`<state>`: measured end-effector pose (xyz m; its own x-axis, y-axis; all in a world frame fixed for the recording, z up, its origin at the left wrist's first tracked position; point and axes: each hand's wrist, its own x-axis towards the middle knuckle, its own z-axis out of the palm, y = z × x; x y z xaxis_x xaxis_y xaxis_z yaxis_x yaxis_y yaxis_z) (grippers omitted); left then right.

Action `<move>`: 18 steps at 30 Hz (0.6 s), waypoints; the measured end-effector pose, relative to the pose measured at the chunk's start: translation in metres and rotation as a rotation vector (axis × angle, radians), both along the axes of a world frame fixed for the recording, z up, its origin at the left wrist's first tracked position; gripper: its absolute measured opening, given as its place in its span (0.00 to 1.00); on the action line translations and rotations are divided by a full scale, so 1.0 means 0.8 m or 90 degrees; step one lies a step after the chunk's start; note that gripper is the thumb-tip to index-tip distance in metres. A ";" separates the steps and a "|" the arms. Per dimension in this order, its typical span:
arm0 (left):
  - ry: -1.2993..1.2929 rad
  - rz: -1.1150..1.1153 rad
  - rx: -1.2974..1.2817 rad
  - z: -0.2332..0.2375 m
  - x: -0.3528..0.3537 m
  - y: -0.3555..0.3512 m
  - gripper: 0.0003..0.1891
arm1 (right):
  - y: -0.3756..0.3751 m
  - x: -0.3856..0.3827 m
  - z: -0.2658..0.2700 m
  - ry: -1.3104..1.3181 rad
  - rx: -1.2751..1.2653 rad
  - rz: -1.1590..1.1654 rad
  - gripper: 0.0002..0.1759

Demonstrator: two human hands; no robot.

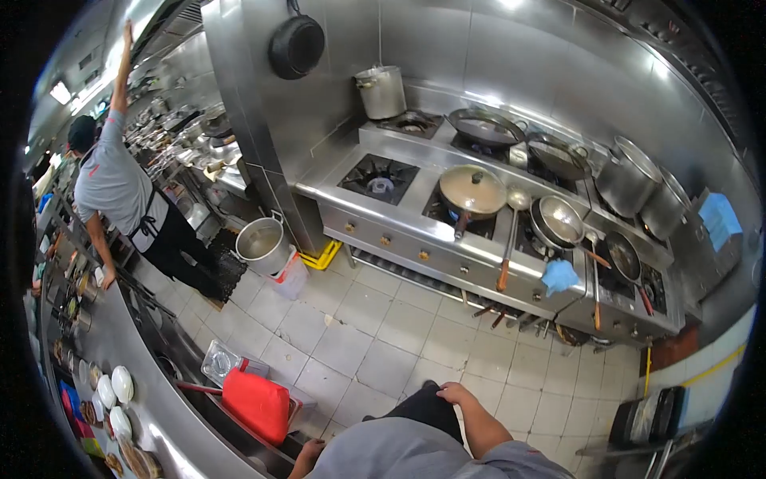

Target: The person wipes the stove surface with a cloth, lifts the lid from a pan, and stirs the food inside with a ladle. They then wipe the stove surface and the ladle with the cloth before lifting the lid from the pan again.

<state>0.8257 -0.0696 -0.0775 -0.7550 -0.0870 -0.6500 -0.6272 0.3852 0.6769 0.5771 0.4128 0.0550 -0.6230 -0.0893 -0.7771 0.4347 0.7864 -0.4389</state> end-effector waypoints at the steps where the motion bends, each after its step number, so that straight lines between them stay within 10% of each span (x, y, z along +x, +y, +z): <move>1: -0.152 0.116 0.003 0.015 -0.004 0.007 0.20 | 0.008 0.010 -0.006 -0.031 -0.021 -0.052 0.29; 4: 0.191 -0.195 -0.018 -0.019 -0.009 -0.013 0.19 | 0.018 0.022 0.002 -0.093 -0.007 -0.066 0.28; 11: -0.168 -0.013 0.015 0.096 -0.112 0.028 0.22 | 0.010 0.021 0.000 -0.071 -0.063 -0.146 0.28; 18: -0.136 0.022 -0.001 0.125 -0.148 0.025 0.22 | 0.002 0.012 0.007 -0.086 -0.110 -0.122 0.28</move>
<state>0.7073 -0.0499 0.0223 -0.5963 -0.1120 -0.7949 -0.7696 0.3614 0.5264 0.5866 0.4145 0.0607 -0.5334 -0.1183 -0.8376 0.6322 0.6021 -0.4876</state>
